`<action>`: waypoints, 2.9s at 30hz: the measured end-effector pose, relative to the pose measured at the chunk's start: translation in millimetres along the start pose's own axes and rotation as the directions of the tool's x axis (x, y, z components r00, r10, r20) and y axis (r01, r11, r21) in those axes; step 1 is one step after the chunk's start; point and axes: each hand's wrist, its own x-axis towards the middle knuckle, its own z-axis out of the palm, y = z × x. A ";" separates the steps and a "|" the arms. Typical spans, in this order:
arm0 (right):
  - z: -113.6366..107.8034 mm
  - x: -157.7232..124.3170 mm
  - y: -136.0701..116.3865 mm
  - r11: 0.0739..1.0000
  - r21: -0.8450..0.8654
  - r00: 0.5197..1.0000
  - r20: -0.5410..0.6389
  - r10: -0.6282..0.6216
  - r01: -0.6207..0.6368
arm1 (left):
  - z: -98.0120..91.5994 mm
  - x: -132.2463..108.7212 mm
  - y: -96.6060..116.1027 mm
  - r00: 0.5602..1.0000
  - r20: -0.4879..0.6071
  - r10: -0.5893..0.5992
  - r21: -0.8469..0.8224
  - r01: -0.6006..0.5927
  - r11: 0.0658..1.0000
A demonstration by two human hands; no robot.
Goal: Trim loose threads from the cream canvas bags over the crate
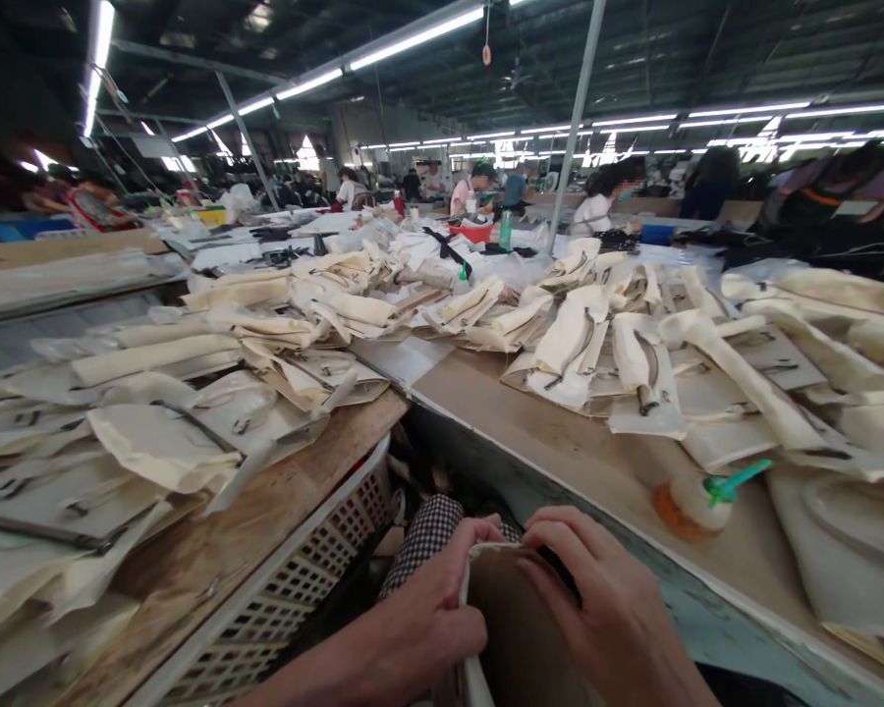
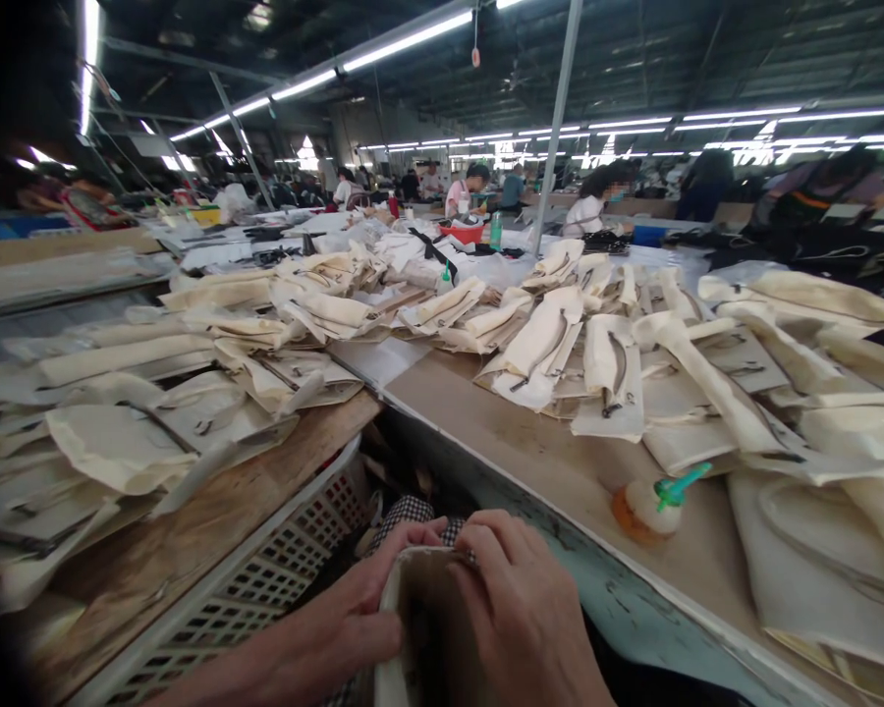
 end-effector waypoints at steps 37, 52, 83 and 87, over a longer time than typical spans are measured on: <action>0.7 7.4 -9.0 0.987 -0.149 0.984 -0.157 -0.090 0.067 | 12.1 3.2 8.4 0.995 -0.092 -0.032 0.063 0.038 0.997; 6.3 9.2 -2.6 0.995 -0.005 0.990 -0.101 -0.098 0.098 | 12.4 0.3 9.8 0.996 -0.084 0.006 0.057 -0.001 0.998; -4.1 15.5 -7.2 0.968 0.131 0.976 -0.009 -0.216 0.215 | 8.6 2.4 4.4 0.985 -0.141 -0.096 0.000 0.097 0.995; -5.5 14.2 -8.9 0.964 0.166 0.977 0.003 -0.212 0.209 | 11.1 2.2 6.0 0.973 -0.229 -0.037 0.070 0.054 0.996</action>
